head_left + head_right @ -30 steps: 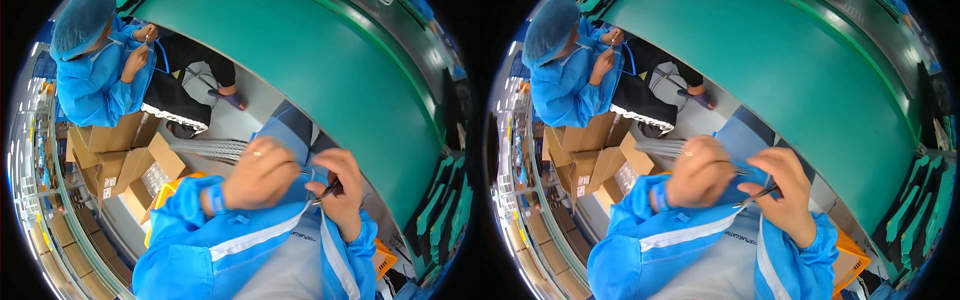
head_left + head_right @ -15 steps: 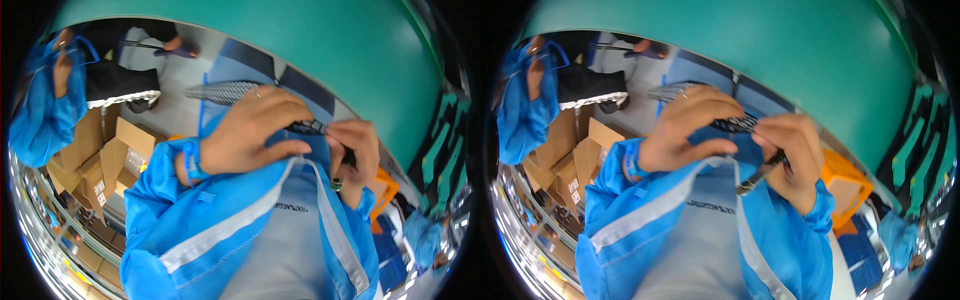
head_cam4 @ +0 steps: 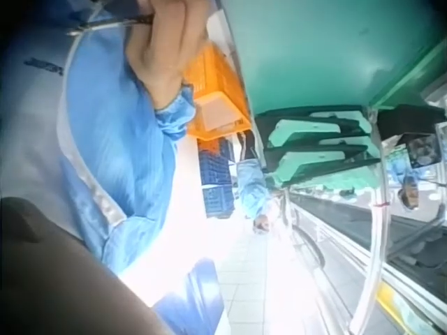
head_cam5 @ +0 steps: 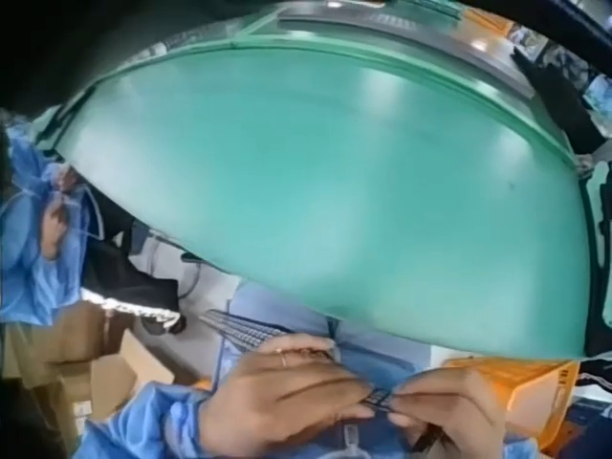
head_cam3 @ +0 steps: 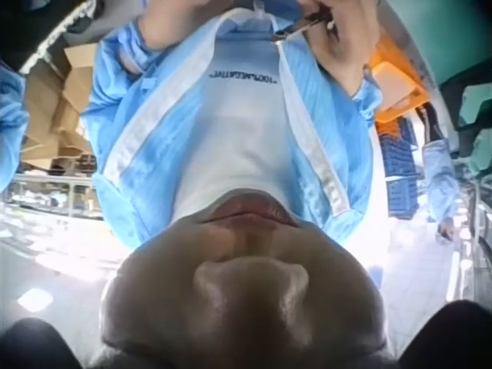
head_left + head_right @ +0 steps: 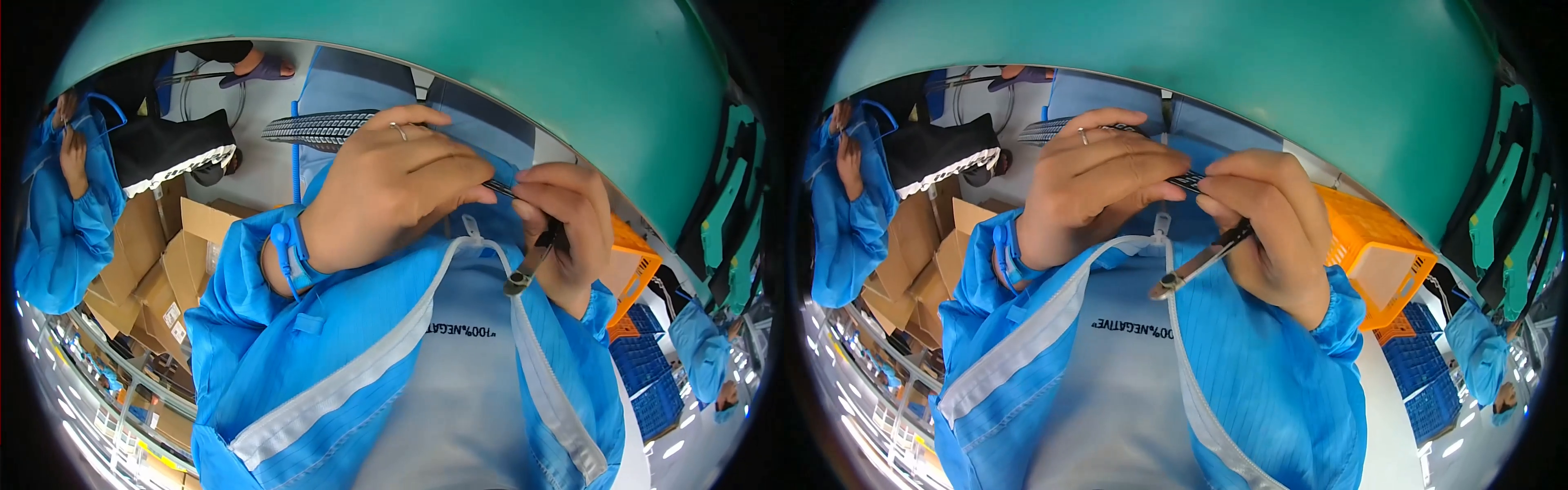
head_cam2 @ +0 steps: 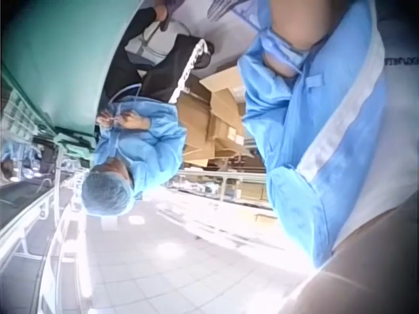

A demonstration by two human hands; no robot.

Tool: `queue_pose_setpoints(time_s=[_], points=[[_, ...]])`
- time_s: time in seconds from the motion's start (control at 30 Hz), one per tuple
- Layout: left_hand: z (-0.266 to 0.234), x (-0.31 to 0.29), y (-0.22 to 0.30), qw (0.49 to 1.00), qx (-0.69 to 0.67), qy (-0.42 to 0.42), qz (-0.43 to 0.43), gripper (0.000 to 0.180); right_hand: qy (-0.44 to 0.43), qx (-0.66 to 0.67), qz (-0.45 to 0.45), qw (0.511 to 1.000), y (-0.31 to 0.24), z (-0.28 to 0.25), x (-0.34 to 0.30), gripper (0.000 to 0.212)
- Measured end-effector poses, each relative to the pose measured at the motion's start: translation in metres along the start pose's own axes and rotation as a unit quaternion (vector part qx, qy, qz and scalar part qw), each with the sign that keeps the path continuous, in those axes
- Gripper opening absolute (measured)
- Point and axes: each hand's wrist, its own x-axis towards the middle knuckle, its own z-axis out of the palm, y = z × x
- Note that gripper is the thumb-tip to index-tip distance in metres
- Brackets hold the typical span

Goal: The person places small electronic components into green plastic device housings by hand, one by one, on an assembly line.

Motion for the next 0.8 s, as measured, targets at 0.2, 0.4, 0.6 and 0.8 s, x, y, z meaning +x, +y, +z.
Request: queue_pose_setpoints(time_s=[0.2,0.4,0.6,0.8], points=[[-0.003,0.003,0.001,1.0,0.011,-0.012,-0.003,0.021,-0.074,0.064,0.03,0.995,0.006,-0.001,0.006,0.031],[-0.007,0.013,-0.011,0.98,-0.151,-0.082,-0.099,0.048,-0.08,0.053,0.045,0.994,-0.001,-0.006,0.007,0.032],[-0.004,0.006,-0.023,0.978,-0.129,-0.156,-0.052,0.049,-0.057,0.018,0.049,0.997,0.0,-0.007,0.007,0.032],[-0.005,0.007,-0.022,0.989,-0.068,-0.129,-0.007,0.034,-0.049,-0.009,0.039,0.998,0.001,-0.005,0.006,0.03]])
